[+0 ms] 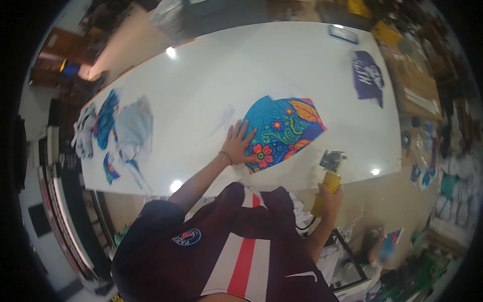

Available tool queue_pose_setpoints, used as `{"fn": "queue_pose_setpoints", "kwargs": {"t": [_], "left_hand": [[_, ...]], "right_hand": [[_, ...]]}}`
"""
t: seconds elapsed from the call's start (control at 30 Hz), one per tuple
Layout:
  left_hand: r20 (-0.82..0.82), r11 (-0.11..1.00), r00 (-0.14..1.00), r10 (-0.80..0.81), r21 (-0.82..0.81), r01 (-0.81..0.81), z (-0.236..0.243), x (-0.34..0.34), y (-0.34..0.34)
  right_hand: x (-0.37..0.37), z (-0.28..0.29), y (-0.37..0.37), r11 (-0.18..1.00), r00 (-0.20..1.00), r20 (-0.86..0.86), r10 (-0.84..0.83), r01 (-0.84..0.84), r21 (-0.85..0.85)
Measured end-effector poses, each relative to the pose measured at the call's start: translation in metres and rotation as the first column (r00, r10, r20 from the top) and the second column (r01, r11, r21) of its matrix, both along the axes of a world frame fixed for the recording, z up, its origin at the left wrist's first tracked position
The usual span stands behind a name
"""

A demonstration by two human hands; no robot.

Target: The person uses a yellow electric fabric cutter to cut a colorful patterned fabric on a white table. They repeatedly reposition the fabric, cut along its edges, and remove excess pieces, continuing the process across multiple sections of the material.

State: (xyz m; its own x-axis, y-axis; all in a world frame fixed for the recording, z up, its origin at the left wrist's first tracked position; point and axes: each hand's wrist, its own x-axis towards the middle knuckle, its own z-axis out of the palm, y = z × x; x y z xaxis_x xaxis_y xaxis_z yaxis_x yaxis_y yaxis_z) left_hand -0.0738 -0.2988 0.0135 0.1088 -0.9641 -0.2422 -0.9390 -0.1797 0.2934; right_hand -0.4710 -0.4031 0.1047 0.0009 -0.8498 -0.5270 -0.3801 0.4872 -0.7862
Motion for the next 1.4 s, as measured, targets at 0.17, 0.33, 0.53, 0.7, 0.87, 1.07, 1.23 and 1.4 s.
{"fn": "queue_pose_setpoints", "kwargs": {"t": [0.17, 0.33, 0.53, 0.7, 0.87, 1.07, 1.23, 1.4], "left_hand": [[0.189, 0.984, 0.982, -0.021, 0.177, -0.013, 0.025, 0.119, 0.058], [0.246, 0.927, 0.937, 0.249, 0.219, -0.304, 0.046, 0.167, 0.106], [0.075, 0.816, 0.814, 0.575, 0.013, -0.578, 0.002, 0.094, 0.152], [0.112, 0.744, 0.737, 0.666, -0.025, -0.668, -0.014, 0.033, 0.173], [0.082, 0.687, 0.689, 0.720, 0.052, -0.725, -0.009, 0.000, 0.182], [0.071, 0.777, 0.773, 0.630, -0.047, -0.628, 0.012, -0.003, 0.205], [0.001, 0.809, 0.830, 0.557, -0.228, -0.542, -0.012, 0.047, 0.227], [-0.038, 0.833, 0.882, 0.470, -0.312, -0.458, -0.024, 0.074, 0.239]], "right_hand": [[0.020, 0.004, -0.009, 0.993, 0.993, 0.011, 0.115, -0.115, -0.025], [0.048, 0.005, -0.013, 0.958, 0.955, 0.074, 0.287, -0.288, -0.001], [0.082, -0.004, 0.011, 0.865, 0.862, 0.118, 0.493, -0.500, 0.044], [0.096, -0.006, 0.039, 0.782, 0.788, 0.081, 0.610, -0.615, 0.099], [0.076, -0.028, 0.044, 0.783, 0.774, -0.120, 0.622, -0.614, 0.101], [0.063, -0.004, 0.051, 0.837, 0.825, -0.237, 0.513, -0.542, -0.074], [0.041, -0.002, 0.075, 0.874, 0.849, -0.285, 0.446, -0.482, -0.069], [0.022, -0.010, 0.109, 0.833, 0.698, -0.556, 0.451, -0.553, -0.019]]}}
